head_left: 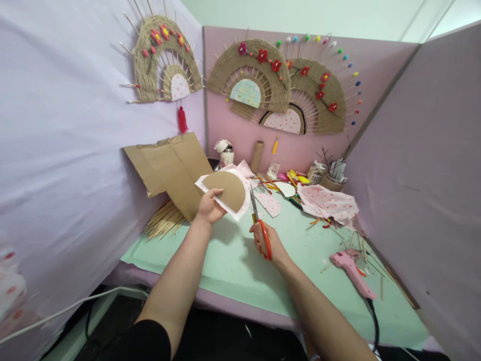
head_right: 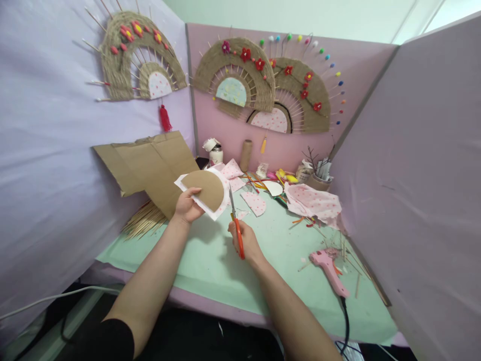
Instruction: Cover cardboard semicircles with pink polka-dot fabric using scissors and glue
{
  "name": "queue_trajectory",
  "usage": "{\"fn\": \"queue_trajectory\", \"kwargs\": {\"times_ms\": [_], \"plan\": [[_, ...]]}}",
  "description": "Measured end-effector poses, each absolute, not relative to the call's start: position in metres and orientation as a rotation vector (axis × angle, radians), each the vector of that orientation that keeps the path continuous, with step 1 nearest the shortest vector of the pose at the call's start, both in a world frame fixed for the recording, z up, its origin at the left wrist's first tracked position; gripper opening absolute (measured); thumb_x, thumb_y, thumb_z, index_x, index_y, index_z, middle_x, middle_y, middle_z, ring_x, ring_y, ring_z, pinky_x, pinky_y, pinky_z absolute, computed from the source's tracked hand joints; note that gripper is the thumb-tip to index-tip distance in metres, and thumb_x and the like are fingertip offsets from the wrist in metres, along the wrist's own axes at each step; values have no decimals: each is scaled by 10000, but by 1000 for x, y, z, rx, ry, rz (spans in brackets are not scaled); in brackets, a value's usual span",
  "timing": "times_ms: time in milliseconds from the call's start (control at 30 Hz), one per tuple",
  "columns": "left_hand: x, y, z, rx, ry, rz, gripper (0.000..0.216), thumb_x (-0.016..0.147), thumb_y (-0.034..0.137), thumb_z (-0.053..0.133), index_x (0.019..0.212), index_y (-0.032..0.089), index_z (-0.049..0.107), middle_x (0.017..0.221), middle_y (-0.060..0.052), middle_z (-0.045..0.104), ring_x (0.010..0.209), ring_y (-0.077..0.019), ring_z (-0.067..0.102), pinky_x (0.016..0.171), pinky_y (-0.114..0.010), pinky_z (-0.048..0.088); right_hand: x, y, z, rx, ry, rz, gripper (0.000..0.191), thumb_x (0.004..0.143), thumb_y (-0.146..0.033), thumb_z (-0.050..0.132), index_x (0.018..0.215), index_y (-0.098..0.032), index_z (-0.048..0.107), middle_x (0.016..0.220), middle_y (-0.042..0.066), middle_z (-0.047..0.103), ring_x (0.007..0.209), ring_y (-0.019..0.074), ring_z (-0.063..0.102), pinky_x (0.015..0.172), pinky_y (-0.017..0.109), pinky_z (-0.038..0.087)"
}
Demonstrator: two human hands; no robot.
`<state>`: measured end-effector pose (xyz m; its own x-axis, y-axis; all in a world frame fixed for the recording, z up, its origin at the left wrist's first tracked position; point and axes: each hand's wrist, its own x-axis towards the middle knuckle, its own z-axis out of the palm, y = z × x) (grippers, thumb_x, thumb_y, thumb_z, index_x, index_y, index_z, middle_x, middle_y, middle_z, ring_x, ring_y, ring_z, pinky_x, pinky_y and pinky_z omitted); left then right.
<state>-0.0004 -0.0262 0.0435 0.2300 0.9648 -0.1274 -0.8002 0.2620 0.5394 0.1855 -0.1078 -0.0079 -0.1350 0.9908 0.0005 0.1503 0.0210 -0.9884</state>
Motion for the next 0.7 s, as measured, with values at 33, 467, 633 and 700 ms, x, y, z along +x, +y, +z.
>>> {"fn": "queue_trajectory", "kwargs": {"times_ms": [33,467,633,700], "plan": [[0,-26,44,402,491,1254,318,706,108,500,994,105,635,833,-75,730,864,-243,686,932,-416,469,186,-107,-10,-1241,-1433,1226,501,813,-675,407,797,-185,509,513,-67,381,374,71,353,349,202,311],[1,-28,45,438,511,1199,433,710,96,485,1122,98,617,822,-79,736,816,-244,699,930,-427,468,186,-109,-1,-1275,-1459,1164,497,792,-675,431,749,-184,494,505,-65,375,400,76,362,379,209,307],[1,-30,47,444,529,1185,419,713,110,482,1109,98,617,828,-83,736,840,-250,695,944,-437,458,185,-111,4,-1298,-1440,1165,501,784,-685,422,726,-191,479,471,-70,375,375,78,352,373,215,295],[1,-30,48,437,533,1192,403,713,107,478,1090,102,621,830,-79,737,844,-245,694,951,-431,454,185,-112,5,-1325,-1439,1155,490,788,-676,421,718,-195,476,462,-70,379,370,80,353,373,216,293]]}}
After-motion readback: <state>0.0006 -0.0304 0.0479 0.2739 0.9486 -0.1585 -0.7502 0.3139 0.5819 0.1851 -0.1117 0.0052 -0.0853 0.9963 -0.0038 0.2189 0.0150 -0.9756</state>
